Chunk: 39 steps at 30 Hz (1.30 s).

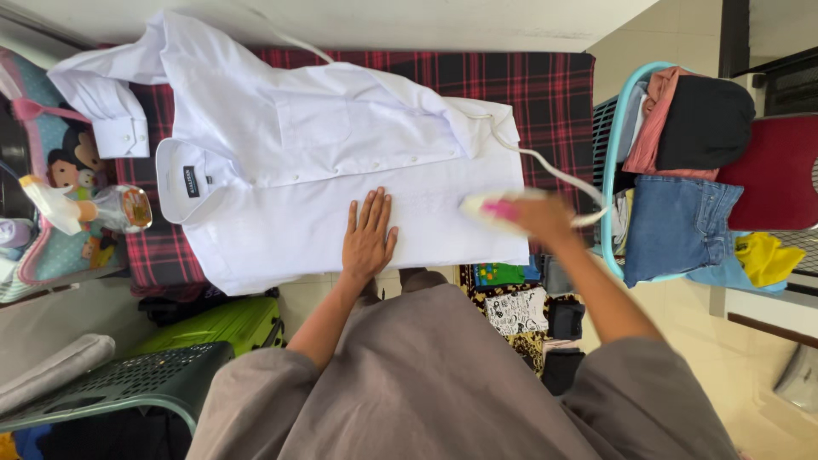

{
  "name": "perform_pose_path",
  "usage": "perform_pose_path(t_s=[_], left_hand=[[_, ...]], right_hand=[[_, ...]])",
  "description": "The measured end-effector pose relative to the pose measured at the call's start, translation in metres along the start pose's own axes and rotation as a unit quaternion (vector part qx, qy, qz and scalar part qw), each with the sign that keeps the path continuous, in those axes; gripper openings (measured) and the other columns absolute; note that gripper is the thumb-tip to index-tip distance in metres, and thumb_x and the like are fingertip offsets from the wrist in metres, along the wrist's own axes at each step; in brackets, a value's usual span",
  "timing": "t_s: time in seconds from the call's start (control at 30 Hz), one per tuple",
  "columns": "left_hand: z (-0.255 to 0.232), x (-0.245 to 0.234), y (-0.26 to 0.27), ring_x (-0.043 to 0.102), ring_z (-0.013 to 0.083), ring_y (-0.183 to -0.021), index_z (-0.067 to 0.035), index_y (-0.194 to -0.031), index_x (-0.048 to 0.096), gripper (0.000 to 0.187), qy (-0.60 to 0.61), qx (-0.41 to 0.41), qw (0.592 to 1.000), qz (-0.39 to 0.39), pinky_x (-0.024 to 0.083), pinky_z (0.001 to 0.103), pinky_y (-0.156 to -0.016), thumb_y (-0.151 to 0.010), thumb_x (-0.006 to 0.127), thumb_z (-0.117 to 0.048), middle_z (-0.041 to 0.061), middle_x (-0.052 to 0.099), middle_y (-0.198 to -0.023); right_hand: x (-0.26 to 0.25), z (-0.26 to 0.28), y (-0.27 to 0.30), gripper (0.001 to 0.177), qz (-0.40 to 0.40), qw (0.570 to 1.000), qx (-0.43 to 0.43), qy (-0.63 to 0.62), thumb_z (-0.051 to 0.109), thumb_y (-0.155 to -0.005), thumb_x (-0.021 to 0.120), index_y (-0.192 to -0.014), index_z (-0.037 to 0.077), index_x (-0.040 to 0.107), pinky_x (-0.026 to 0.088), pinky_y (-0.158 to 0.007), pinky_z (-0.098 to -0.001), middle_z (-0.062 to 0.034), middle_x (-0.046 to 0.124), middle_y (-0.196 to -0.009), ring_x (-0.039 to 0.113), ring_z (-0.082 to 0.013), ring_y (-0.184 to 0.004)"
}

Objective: The person irons a white long-sleeved shirt by laying it on an ironing board, smoothing it by hand, and pressing it with an iron. They adjust the shirt to press the sleeves, collar, and front panels before folding it on the board.

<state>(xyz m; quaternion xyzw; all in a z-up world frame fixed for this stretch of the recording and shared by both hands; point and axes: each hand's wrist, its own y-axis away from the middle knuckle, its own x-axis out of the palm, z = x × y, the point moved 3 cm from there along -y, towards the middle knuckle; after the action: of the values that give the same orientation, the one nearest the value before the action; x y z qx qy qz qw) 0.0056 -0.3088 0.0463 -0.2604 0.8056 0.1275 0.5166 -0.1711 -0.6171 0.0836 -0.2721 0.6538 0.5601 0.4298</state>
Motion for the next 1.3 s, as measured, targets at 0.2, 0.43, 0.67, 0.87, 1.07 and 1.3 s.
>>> perform_pose_path(t_s=[0.2, 0.43, 0.67, 0.87, 1.07, 1.3], left_hand=[[0.011, -0.007, -0.001, 0.035, 0.0336, -0.153, 0.003, -0.152, 0.044, 0.053, 0.103, -0.033, 0.990, -0.095, 0.021, 0.049, -0.127, -0.104, 0.050, -0.019, 0.019, 0.041, -0.161], [0.038, -0.020, -0.009, 0.053, 0.0380, -0.139, 0.005, -0.134, 0.061, 0.033, 0.111, -0.158, 0.953, -0.233, 0.037, 0.048, -0.117, -0.104, 0.052, -0.006, 0.020, 0.062, -0.141], [0.016, -0.008, -0.022, 0.051, 0.0365, -0.140, 0.004, -0.131, 0.060, 0.032, 0.107, -0.104, 0.970, -0.190, 0.035, 0.048, -0.121, -0.102, 0.055, -0.008, 0.020, 0.060, -0.142], [0.011, -0.001, -0.027, 0.041, 0.0346, -0.147, 0.000, -0.133, 0.058, 0.038, 0.053, -0.118, 0.983, -0.133, 0.029, 0.051, -0.122, -0.097, 0.059, -0.010, 0.018, 0.050, -0.150], [0.027, 0.000, 0.013, 0.027, 0.0309, -0.155, -0.008, -0.157, 0.041, 0.056, 0.012, -0.126, 0.990, -0.057, 0.017, 0.052, -0.126, -0.103, 0.048, -0.022, 0.014, 0.033, -0.167], [0.089, -0.004, 0.099, 0.013, 0.0347, -0.159, -0.020, -0.164, 0.029, 0.058, -0.118, -0.344, 0.930, -0.056, 0.008, 0.057, -0.126, -0.109, 0.040, -0.035, 0.012, 0.015, -0.173]], right_hand=[[-0.048, -0.005, -0.058, 0.045, -0.029, 0.973, 0.035, -0.226, 0.061, -0.097, 0.053, -0.129, 0.035, 0.072, 0.059, -0.076, -0.0358, 0.0015, 0.078, -0.102, 0.076, -0.0187, -0.086], [-0.012, 0.098, -0.099, 0.037, -0.089, 0.977, -0.134, -0.140, 0.046, -0.087, 0.069, -0.121, 0.033, 0.075, 0.054, -0.068, -0.0433, -0.0024, 0.076, -0.090, 0.071, -0.0280, -0.077], [-0.035, -0.051, -0.080, 0.033, -0.231, 0.938, -0.224, -0.129, 0.047, -0.092, 0.066, -0.119, 0.030, 0.077, 0.055, -0.061, -0.0378, -0.0015, 0.079, -0.100, 0.073, -0.0236, -0.075], [-0.081, -0.160, -0.054, 0.028, -0.208, 0.971, -0.095, 0.076, 0.042, -0.089, 0.070, -0.111, 0.024, 0.074, 0.054, -0.082, -0.0428, -0.0013, 0.072, -0.091, 0.072, -0.0231, -0.090], [-0.062, -0.188, -0.040, 0.035, -0.490, 0.814, 0.017, -0.310, 0.011, -0.091, 0.080, -0.122, 0.009, 0.065, 0.050, -0.104, -0.0381, -0.0049, 0.067, -0.117, 0.063, -0.0221, -0.115], [-0.008, -0.206, -0.094, 0.047, -0.472, 0.486, -0.040, -0.734, 0.005, -0.101, 0.077, -0.140, 0.001, 0.051, 0.047, -0.116, -0.0340, -0.0048, 0.063, -0.134, 0.060, -0.0174, -0.126]])
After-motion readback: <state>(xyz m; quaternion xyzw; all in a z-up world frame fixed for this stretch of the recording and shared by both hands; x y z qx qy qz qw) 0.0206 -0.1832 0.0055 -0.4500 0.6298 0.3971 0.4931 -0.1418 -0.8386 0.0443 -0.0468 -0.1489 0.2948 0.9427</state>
